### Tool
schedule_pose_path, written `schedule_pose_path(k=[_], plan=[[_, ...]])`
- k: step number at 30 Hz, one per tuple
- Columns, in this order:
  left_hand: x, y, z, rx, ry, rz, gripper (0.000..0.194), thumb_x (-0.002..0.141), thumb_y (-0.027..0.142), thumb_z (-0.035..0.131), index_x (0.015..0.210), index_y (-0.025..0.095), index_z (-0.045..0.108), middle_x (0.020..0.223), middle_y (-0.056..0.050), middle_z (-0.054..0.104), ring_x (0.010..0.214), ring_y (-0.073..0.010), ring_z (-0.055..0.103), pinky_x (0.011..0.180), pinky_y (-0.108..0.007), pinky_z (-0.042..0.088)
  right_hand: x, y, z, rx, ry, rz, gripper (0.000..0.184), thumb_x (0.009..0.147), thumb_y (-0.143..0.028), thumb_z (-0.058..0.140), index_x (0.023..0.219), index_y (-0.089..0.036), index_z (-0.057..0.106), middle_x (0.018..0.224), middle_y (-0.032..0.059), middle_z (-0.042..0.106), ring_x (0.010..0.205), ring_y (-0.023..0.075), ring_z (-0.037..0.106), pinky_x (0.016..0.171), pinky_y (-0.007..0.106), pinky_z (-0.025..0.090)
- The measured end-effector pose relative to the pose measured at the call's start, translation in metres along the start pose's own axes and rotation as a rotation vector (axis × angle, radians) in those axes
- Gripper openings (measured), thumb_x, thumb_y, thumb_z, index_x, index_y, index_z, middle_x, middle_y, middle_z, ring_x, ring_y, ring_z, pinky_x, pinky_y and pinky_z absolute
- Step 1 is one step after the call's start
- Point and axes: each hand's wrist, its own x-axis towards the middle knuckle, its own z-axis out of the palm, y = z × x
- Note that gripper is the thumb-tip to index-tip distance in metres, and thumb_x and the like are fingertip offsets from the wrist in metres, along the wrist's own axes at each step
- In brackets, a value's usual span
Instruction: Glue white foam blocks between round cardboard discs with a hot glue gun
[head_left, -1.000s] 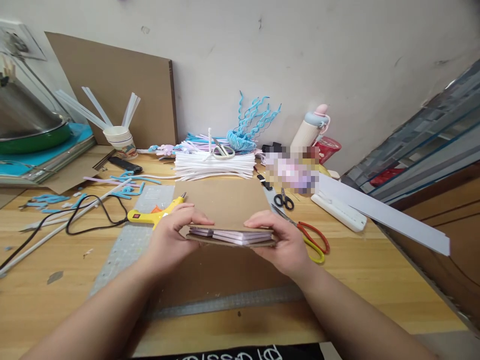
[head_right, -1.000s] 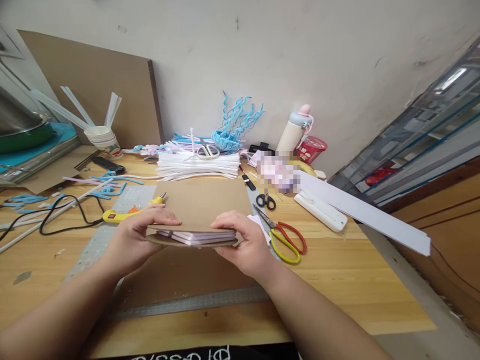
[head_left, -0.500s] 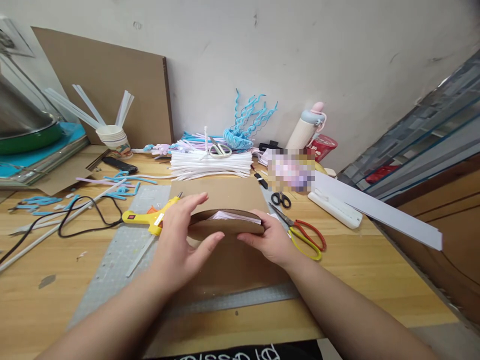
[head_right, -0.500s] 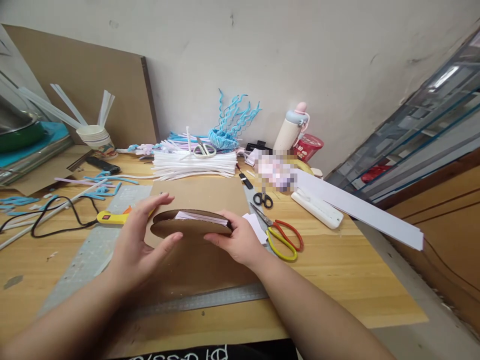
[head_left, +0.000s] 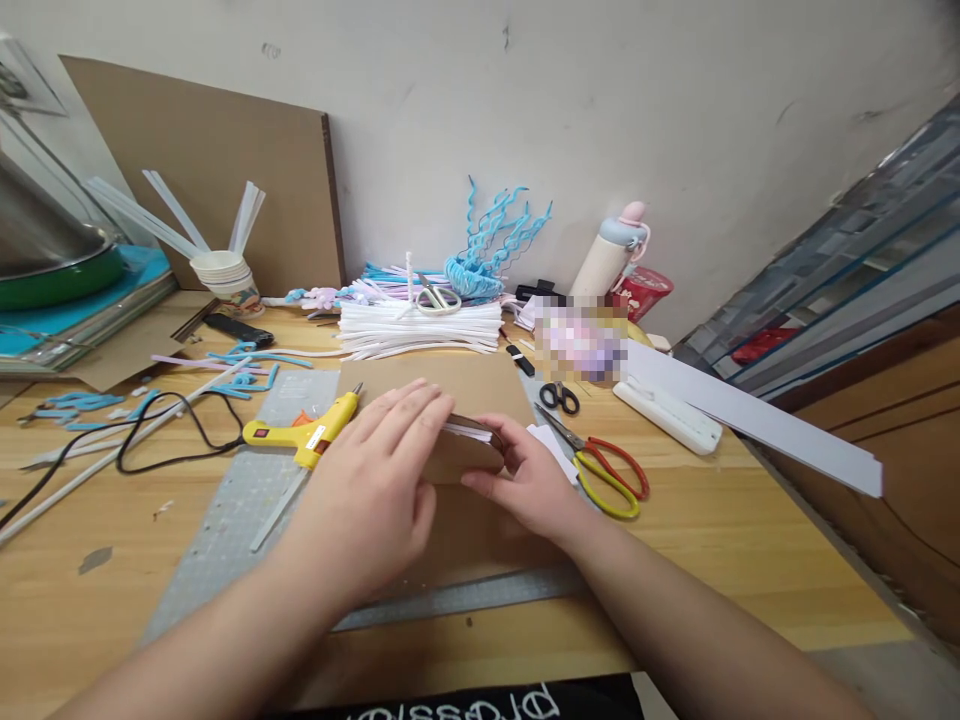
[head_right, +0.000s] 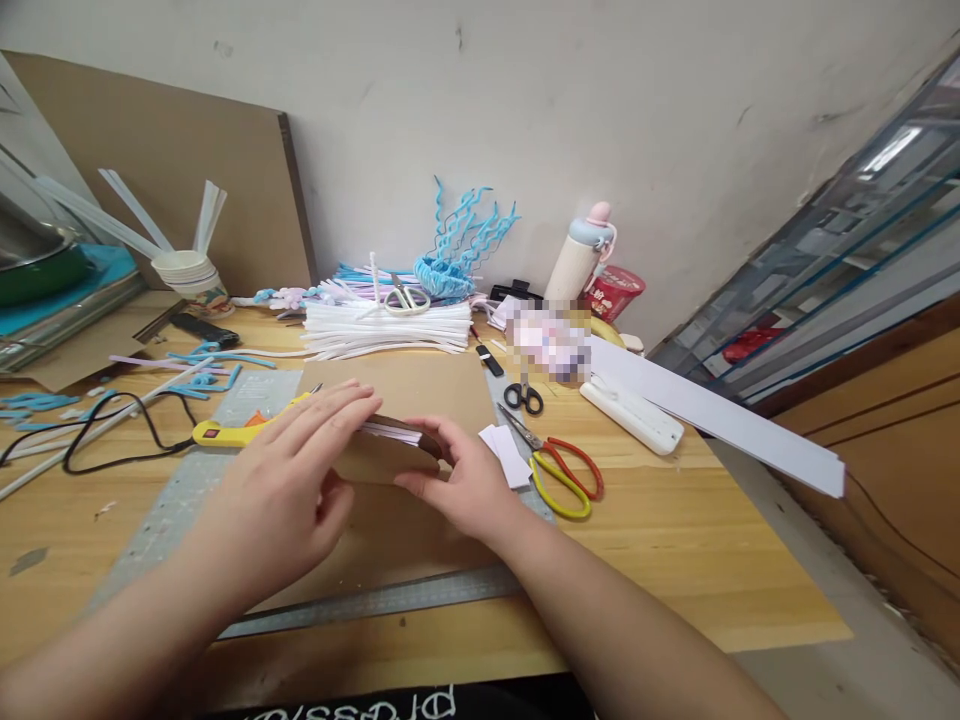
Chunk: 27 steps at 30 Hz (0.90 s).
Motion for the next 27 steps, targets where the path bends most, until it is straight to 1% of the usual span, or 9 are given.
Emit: schedule_pose_path(k=[3,6,10,13,15,18,22,24,27], plan=[[-0.011,-0.013,-0.004,-0.035,0.009,-0.069,0.068,0.073,0.007,0.044,0.14,0.019,0.039,0.143,-0.009,0.05,0.137,-0.0252,0.043,0.114,-0.047,0.039,-0.001,0.005,-0.001,0.029,0.005,0.008,0.054,0.073,-0.033,0.078,0.122,-0.027,0.056,0.125,0.0074,0.064,0.117,0.0228,0.059,0.105,0.044,0.045],[-0.019,-0.018,-0.006,-0.041,0.031,-0.114,0.067,0.074,0.007,0.044,0.14,0.019,0.039,0.144,-0.009,0.049,0.137,-0.0241,0.042,0.115,-0.045,0.039,-0.001,0.007,-0.001,0.007,0.0,0.012,0.055,0.074,-0.035,0.078,0.123,-0.027,0.055,0.127,0.0083,0.062,0.119,0.0226,0.058,0.108,0.046,0.042],[-0.014,-0.012,-0.005,-0.042,0.019,-0.093,0.066,0.074,0.007,0.044,0.139,0.018,0.04,0.142,-0.009,0.051,0.137,-0.0241,0.042,0.115,-0.045,0.038,-0.003,0.006,-0.002,-0.01,-0.016,-0.022,0.062,0.073,-0.043,0.08,0.126,-0.029,0.052,0.132,0.009,0.059,0.125,0.0244,0.054,0.111,0.049,0.039],[0.0,0.0,-0.001,-0.017,-0.011,-0.021,0.065,0.072,0.008,0.047,0.137,0.016,0.043,0.141,-0.011,0.053,0.136,-0.0264,0.043,0.115,-0.048,0.038,-0.006,0.004,-0.004,0.066,0.0,-0.145,0.068,0.077,-0.057,0.072,0.133,-0.029,0.046,0.138,0.01,0.054,0.131,0.0257,0.048,0.112,0.047,0.037],[0.011,0.011,0.003,0.01,-0.03,0.027,0.064,0.072,0.01,0.048,0.135,0.014,0.047,0.139,-0.013,0.054,0.134,-0.0284,0.045,0.113,-0.049,0.04,-0.008,0.003,-0.006,0.122,0.059,-0.221,0.063,0.085,-0.065,0.055,0.135,-0.028,0.043,0.138,0.0105,0.052,0.132,0.0251,0.048,0.112,0.045,0.037],[0.026,0.031,0.009,0.043,-0.06,0.104,0.06,0.072,0.013,0.05,0.132,0.009,0.051,0.136,-0.016,0.057,0.131,-0.0304,0.049,0.111,-0.049,0.041,-0.009,0.002,-0.01,0.129,0.211,-0.252,0.052,0.095,-0.063,0.034,0.132,-0.028,0.044,0.135,0.0102,0.054,0.128,0.0233,0.051,0.112,0.044,0.038],[0.036,0.046,0.015,0.063,-0.077,0.182,0.057,0.072,0.013,0.048,0.128,0.003,0.054,0.133,-0.019,0.059,0.129,-0.032,0.049,0.111,-0.049,0.04,-0.006,0.005,-0.014,0.136,0.348,-0.229,0.044,0.099,-0.056,0.028,0.125,-0.027,0.047,0.128,0.0098,0.057,0.123,0.0215,0.054,0.109,0.043,0.041],[0.035,0.041,0.013,0.074,-0.071,0.142,0.056,0.072,0.012,0.048,0.127,0.004,0.055,0.132,-0.018,0.059,0.128,-0.0319,0.051,0.11,-0.049,0.042,-0.004,0.006,-0.016,0.166,0.362,-0.219,0.042,0.099,-0.055,0.031,0.123,-0.026,0.05,0.125,0.0096,0.059,0.12,0.021,0.056,0.108,0.043,0.041],[0.028,0.021,0.007,0.079,-0.071,0.032,0.059,0.07,0.009,0.048,0.129,0.008,0.053,0.133,-0.016,0.058,0.127,-0.0309,0.051,0.109,-0.047,0.043,-0.003,0.007,-0.017,0.173,0.338,-0.186,0.042,0.098,-0.056,0.035,0.122,-0.025,0.051,0.123,0.01,0.059,0.117,0.0213,0.057,0.107,0.044,0.042]])
